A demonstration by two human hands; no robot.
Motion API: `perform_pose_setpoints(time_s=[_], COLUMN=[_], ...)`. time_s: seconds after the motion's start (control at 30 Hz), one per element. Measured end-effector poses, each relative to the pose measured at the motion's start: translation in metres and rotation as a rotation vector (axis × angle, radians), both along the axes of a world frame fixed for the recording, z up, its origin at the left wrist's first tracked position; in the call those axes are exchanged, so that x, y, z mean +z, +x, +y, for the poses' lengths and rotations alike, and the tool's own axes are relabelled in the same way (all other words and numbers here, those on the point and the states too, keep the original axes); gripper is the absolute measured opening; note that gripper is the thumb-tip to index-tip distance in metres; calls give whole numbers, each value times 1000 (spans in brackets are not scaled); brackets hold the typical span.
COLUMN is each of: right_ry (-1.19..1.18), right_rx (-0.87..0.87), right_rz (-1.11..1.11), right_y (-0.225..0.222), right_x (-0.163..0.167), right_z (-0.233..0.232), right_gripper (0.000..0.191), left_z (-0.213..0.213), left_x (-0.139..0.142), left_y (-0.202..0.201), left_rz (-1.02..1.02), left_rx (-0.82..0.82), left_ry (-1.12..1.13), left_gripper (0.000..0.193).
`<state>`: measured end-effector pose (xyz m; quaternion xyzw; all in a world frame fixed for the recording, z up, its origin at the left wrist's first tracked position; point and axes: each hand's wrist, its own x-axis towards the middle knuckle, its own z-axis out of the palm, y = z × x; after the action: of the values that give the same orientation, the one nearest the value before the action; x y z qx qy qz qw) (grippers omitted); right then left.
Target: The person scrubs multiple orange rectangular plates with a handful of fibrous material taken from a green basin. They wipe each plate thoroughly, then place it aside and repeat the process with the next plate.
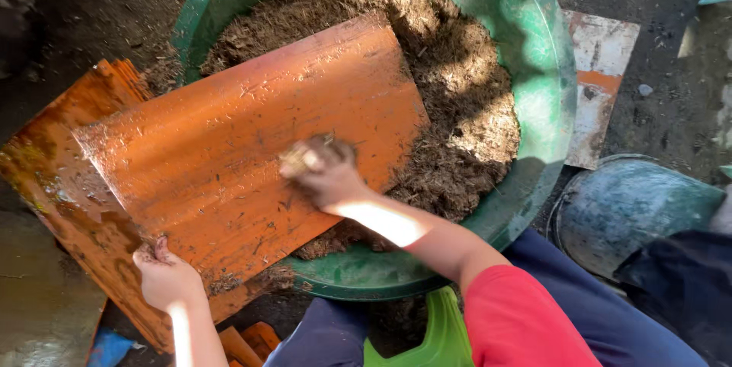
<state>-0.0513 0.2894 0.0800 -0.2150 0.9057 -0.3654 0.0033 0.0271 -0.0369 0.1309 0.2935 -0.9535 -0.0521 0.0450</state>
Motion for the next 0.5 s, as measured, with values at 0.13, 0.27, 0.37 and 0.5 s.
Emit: perform_pose_setpoints(time_s=[0.13,0.27,0.37,0.5], right_ry=[216,290,315,214], right_rx=[-545,-754,-854,-644], right_rz=[-443,-429,-348,-618], right_y=[-65,-61,-5,45], right_x=[-18,-44,-58,-52], right_z=[119,165,124,38], right_gripper=[39,46,49,79], left_z=[10,17,18,16], left_x=[-10,-16,-19,-25], left_y=[-1,-6,-11,-11], left_rz=[-4,-37,83,29], left_rx=[15,70,10,28], left_ry=[49,53,125,75], left_gripper=[27,27,22,19])
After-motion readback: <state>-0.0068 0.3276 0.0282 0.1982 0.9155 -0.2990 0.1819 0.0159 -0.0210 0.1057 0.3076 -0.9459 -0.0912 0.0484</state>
